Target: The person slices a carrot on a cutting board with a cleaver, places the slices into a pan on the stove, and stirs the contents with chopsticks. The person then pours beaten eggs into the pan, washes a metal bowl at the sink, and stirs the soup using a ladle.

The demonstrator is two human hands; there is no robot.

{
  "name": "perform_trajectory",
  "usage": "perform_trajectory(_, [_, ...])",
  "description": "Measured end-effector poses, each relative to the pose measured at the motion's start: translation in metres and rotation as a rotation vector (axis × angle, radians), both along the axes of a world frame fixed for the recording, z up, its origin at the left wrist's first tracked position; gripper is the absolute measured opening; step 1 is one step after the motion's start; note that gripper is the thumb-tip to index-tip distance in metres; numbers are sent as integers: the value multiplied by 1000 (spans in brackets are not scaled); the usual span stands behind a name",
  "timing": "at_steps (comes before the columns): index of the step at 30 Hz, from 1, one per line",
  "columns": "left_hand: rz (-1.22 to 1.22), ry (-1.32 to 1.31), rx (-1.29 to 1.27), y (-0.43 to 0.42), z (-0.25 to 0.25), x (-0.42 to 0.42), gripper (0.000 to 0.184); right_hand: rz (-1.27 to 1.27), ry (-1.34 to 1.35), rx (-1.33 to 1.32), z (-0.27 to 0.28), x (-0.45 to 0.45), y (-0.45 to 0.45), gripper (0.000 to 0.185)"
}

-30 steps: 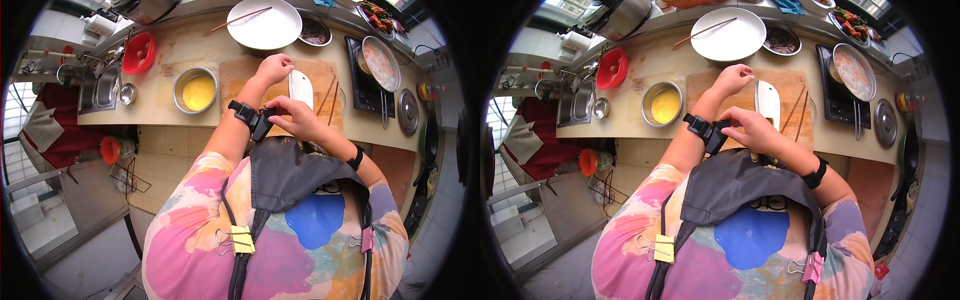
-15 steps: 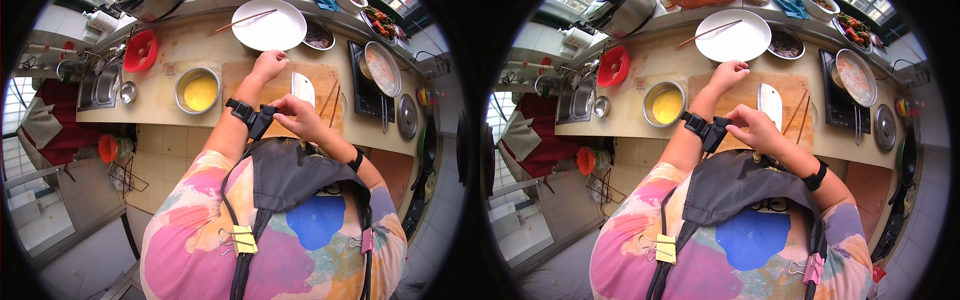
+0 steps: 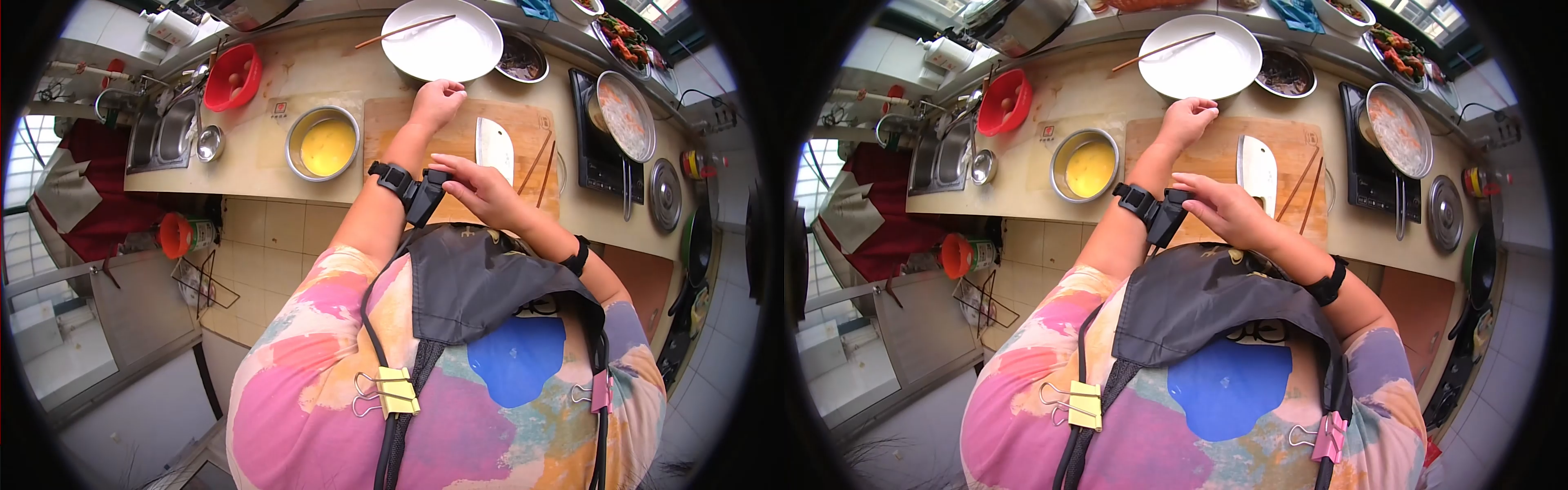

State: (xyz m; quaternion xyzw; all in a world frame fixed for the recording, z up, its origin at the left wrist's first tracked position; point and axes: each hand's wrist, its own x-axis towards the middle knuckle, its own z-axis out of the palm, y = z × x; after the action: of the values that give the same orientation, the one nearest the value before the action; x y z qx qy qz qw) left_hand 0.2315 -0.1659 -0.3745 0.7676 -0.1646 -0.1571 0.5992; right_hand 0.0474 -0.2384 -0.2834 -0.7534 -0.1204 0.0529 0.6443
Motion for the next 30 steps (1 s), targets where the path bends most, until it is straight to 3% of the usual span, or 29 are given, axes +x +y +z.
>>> perform_trajectory(2, [3, -6, 1, 0, 1, 0, 23, 39, -132, -254, 4, 2, -4, 31])
perform_trajectory(6, [79, 6, 13, -1, 7, -3, 23, -10, -109, -294, 6, 0, -5, 24])
perform_trajectory(11, [90, -13, 21, -2, 10, -5, 23, -109, 158, 122, -6, -1, -6, 25])
perform_trajectory(14, [82, -28, 36, -1, 9, -6, 23, -29, 87, 128, -2, -5, -4, 24])
perform_trajectory(21, [103, -40, 98, 3, 13, -10, 23, 89, -21, -200, 7, -10, -9, 28])
perform_trajectory(30, [123, -111, 160, 7, 17, -14, 26, 128, -149, -287, 11, -17, -3, 48])
